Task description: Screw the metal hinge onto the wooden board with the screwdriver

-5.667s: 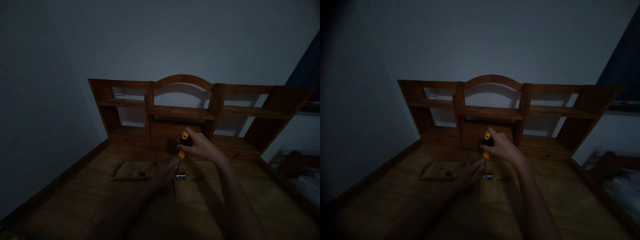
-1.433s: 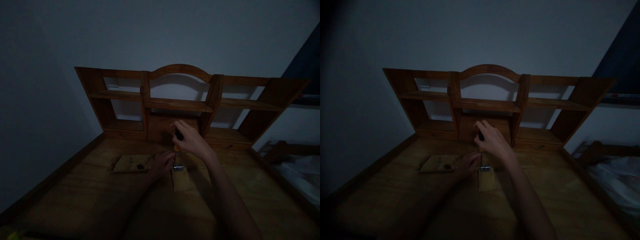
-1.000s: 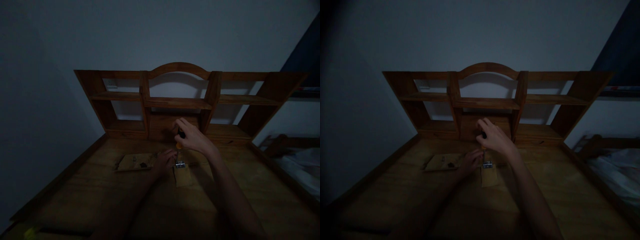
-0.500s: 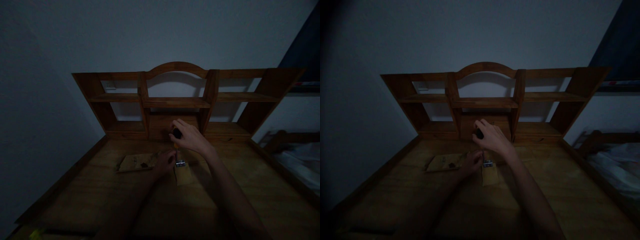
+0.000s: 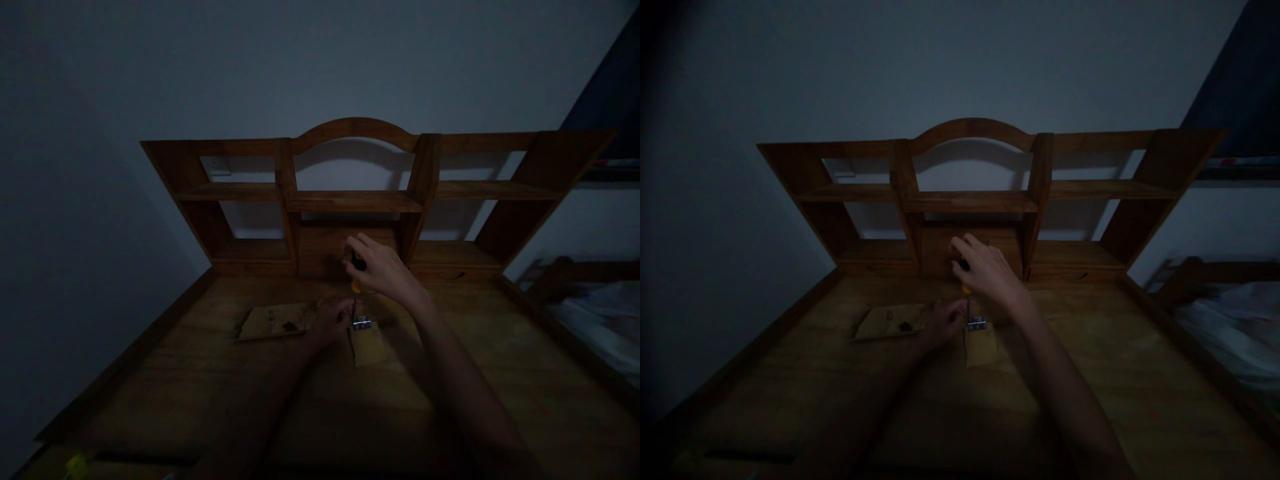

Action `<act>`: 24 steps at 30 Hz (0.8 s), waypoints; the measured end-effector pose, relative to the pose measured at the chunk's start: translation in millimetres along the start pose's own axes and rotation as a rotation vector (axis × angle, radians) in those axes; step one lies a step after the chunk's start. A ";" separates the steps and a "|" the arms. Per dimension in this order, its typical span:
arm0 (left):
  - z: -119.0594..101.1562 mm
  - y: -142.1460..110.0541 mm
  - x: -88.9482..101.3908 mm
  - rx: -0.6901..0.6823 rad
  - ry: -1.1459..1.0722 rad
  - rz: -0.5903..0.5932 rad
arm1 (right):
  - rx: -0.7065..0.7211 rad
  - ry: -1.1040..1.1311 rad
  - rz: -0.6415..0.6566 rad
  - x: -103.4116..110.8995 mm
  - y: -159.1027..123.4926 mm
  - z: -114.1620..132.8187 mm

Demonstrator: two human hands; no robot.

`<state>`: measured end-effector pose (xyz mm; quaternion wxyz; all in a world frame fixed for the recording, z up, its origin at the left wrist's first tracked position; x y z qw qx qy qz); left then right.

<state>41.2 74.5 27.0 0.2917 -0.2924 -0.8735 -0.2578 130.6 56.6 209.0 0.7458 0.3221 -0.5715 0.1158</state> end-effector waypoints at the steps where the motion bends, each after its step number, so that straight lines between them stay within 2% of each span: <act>1: 0.4 -0.6 0.6 0.009 0.008 -0.007 | 0.010 0.012 0.009 -0.1 -0.1 0.2; 4: -0.3 -2.8 1.6 0.033 0.032 -0.005 | 0.020 0.052 0.023 2.1 -1.8 -0.6; 9: -4.0 -4.7 -1.9 -0.006 -0.043 0.088 | -0.026 0.040 0.004 3.0 -2.8 -9.4; 15: 10.0 -0.3 -6.9 -0.024 -0.121 0.156 | 0.032 0.096 0.040 0.1 -1.2 -5.4; 19: 16.6 1.8 -7.2 0.018 -0.097 0.166 | 0.005 0.089 0.041 0.6 -2.3 -4.9; 24: 14.7 0.3 -4.0 0.047 -0.062 0.137 | -0.010 0.056 0.042 -1.6 -1.5 -7.5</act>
Point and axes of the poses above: each hand's wrist, its own y-axis towards the middle knuckle, its own x-axis out of the back of the hand, z = x × y, the point moved 8 cm from there along y, towards the middle knuckle, and after that the axes turned 14 degrees about z, right-handed, at the moved point
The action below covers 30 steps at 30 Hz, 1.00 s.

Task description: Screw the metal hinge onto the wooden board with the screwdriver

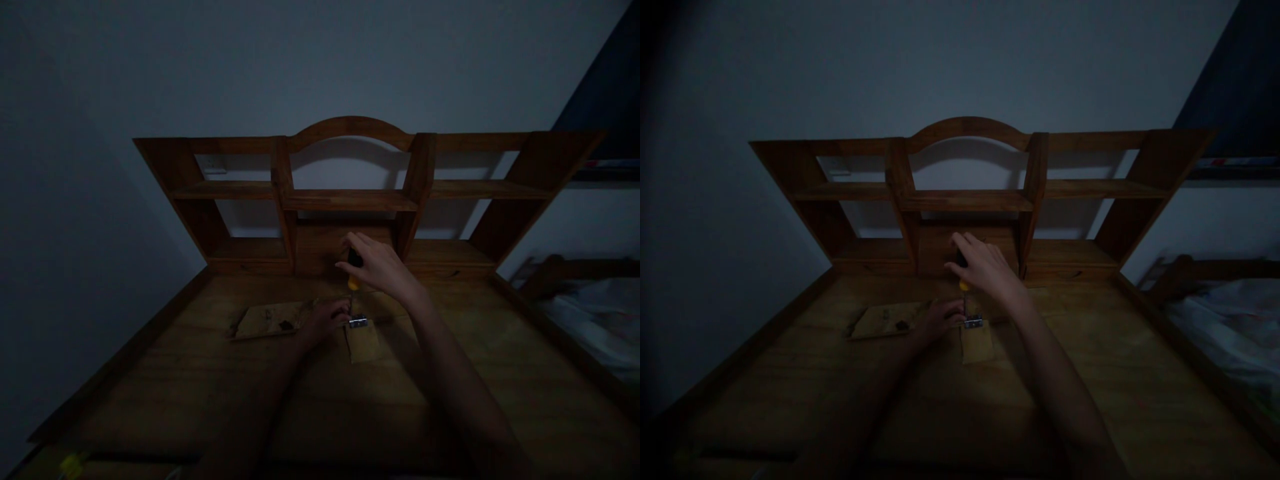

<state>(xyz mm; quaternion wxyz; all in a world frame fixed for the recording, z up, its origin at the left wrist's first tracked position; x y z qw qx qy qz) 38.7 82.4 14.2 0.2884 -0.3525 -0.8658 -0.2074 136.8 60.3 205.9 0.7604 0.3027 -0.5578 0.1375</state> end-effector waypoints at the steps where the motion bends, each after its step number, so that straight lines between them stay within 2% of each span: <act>1: -0.3 -0.4 0.2 -0.001 0.000 -0.006 | 0.009 0.001 0.004 0.0 -0.1 1.2; 8: 2.2 0.4 -1.1 -0.027 -0.009 0.012 | 0.008 -0.003 0.014 1.5 -1.9 11.9; 13: 2.9 2.3 -1.7 -0.045 -0.009 0.010 | -0.009 -0.063 -0.014 0.9 -0.1 11.2; 17: 1.8 2.2 -1.9 -0.066 -0.024 0.009 | 0.025 -0.019 -0.008 4.4 -2.6 13.7; 22: 6.3 1.8 -1.3 -0.062 -0.093 0.013 | -0.005 -0.019 0.001 5.9 -4.8 8.7; 30: 15.5 2.1 -0.2 -0.073 -0.158 -0.047 | -0.009 -0.033 0.010 4.3 -2.5 7.6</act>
Point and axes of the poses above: each hand's wrist, its own y-axis towards the middle knuckle, its own x-axis out of the back of the hand, z = x × y, the point moved 8 cm from there along y, towards the middle knuckle, and after that the axes turned 14 degrees about z, right-handed, at the moved point
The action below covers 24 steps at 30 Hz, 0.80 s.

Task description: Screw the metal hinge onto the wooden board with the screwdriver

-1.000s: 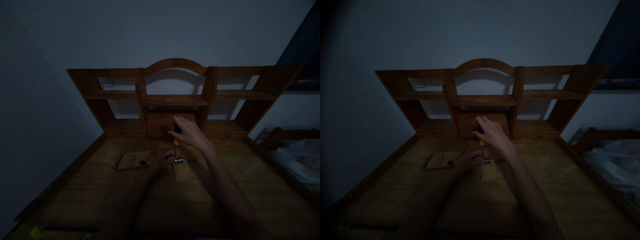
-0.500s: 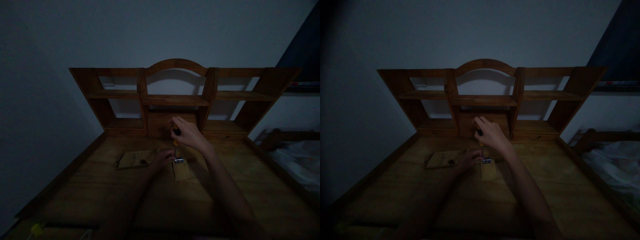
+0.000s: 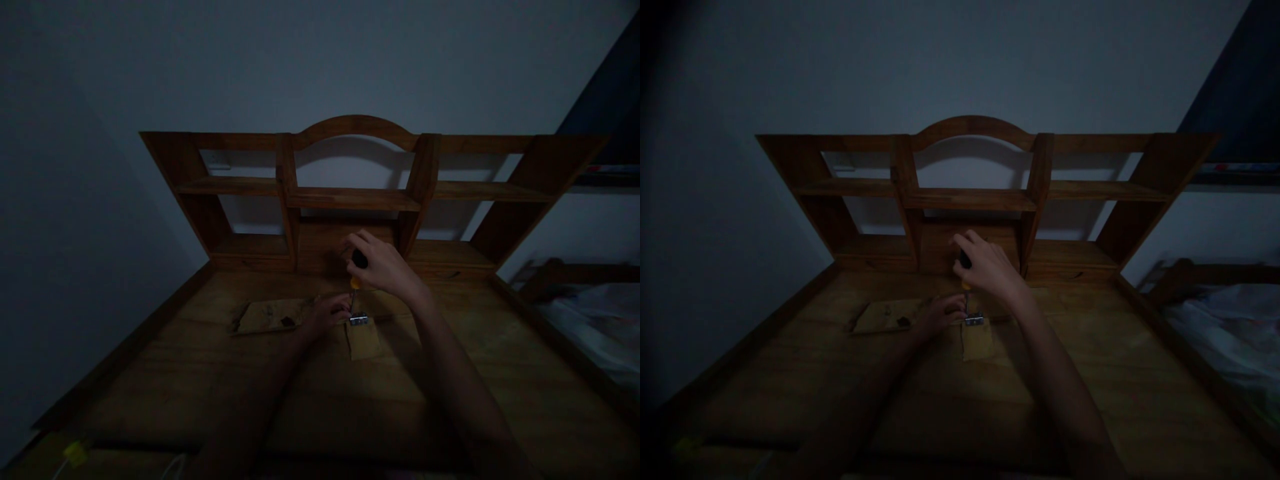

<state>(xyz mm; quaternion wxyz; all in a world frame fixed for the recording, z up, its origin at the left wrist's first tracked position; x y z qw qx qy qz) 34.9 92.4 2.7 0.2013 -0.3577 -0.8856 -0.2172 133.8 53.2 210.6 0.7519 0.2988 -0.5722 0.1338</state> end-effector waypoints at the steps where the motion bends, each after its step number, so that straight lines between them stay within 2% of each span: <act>1: 1.0 0.2 -0.4 0.007 -0.013 0.001 | 0.002 0.008 0.002 0.4 -0.5 1.0; 8: -5.9 1.7 -2.2 0.007 -0.057 0.054 | -0.029 -0.024 -0.015 -2.6 0.1 -4.9; 14: -13.0 -0.6 2.2 0.037 -0.035 0.056 | 0.022 0.031 -0.007 -0.2 -0.7 -0.4; 19: -19.9 -0.7 0.1 -0.011 -0.028 0.103 | -0.009 0.036 -0.006 -0.2 -0.6 -2.3; 24: -16.6 0.2 -1.3 0.007 -0.035 0.105 | 0.028 0.087 0.001 -1.3 -0.2 0.9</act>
Point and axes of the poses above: each hand's wrist, its own y-axis towards the middle knuckle, its own x-axis out of the back of the hand, z = x × y, the point moved 8 cm from there along y, towards the middle knuckle, and after that the axes turned 14 degrees about z, right-handed, at the moved point
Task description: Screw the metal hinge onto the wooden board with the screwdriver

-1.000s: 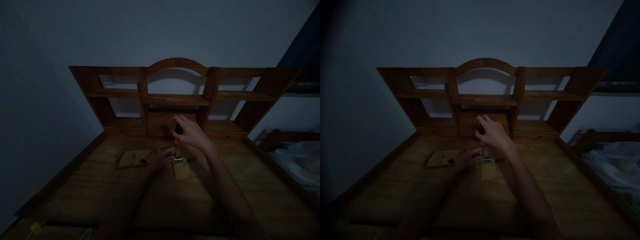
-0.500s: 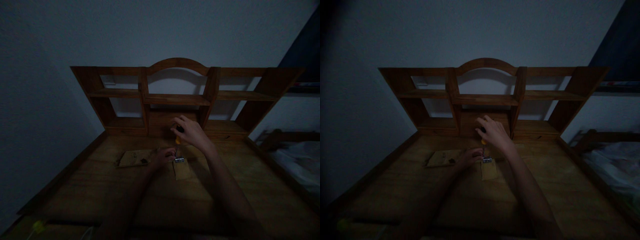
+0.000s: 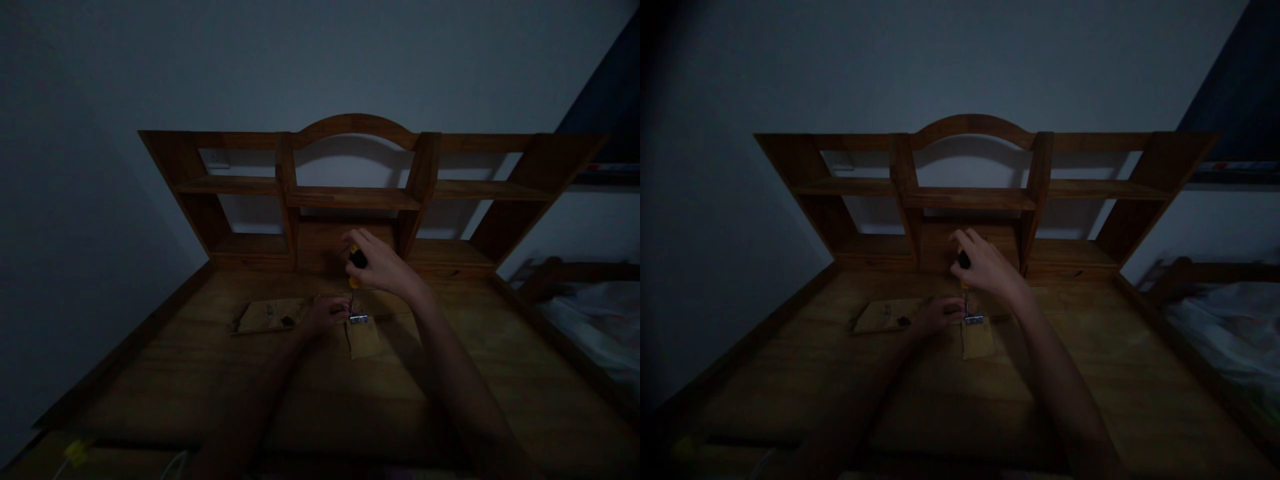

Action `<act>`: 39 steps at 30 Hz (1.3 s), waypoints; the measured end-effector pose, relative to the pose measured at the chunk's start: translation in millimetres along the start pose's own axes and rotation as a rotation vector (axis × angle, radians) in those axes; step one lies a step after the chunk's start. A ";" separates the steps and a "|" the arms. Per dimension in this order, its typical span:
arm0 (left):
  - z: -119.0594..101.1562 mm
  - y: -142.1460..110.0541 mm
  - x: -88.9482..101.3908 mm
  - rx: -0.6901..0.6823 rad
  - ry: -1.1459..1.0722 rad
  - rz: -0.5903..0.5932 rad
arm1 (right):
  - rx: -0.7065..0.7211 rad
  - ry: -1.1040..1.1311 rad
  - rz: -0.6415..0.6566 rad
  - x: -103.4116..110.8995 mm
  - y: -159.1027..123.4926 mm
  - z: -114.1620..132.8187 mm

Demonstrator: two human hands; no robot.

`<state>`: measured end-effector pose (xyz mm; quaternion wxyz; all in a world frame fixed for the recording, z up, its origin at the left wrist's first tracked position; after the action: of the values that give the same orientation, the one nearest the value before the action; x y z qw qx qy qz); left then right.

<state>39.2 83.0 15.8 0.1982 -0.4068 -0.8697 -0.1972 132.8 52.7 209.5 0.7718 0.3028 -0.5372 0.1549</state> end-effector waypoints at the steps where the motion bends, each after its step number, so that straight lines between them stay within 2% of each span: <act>1: 0.5 0.1 0.0 0.002 -0.004 -0.006 | 0.007 0.010 0.004 0.0 -0.2 1.5; 8: 1.6 -0.3 0.1 0.022 -0.020 -0.039 | -0.003 0.034 -0.022 1.4 0.2 -3.0; 14: 1.3 -0.7 1.4 0.020 -0.011 -0.047 | 0.035 0.040 0.012 2.0 -2.0 -4.3; 19: -1.9 -0.8 0.9 -0.031 0.010 -0.023 | -0.067 0.002 0.005 4.2 -4.5 -12.1; 24: 1.9 -0.3 -0.3 -0.039 0.013 -0.011 | -0.007 0.024 0.021 3.3 -4.2 -6.7; 30: 2.6 1.3 -2.1 0.003 0.001 0.008 | -0.057 -0.012 -0.009 3.2 -2.8 -6.0; 34: 0.0 0.1 0.0 0.030 0.022 -0.012 | -0.022 -0.017 -0.010 3.0 -3.1 -1.5; 39: 3.4 0.4 -1.7 0.000 0.022 0.002 | -0.041 -0.034 -0.001 2.1 -2.7 -1.8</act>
<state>39.9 83.9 12.2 0.2079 -0.4055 -0.8670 -0.2014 136.5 51.5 210.1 0.7686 0.2896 -0.5534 0.1383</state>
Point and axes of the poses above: each hand's wrist, its own y-axis towards the middle knuckle, its own x-axis out of the back of the hand, z = x × y, the point moved 8 cm from there along y, towards the middle knuckle, and after that the axes turned 14 degrees about z, right-handed, at the moved point
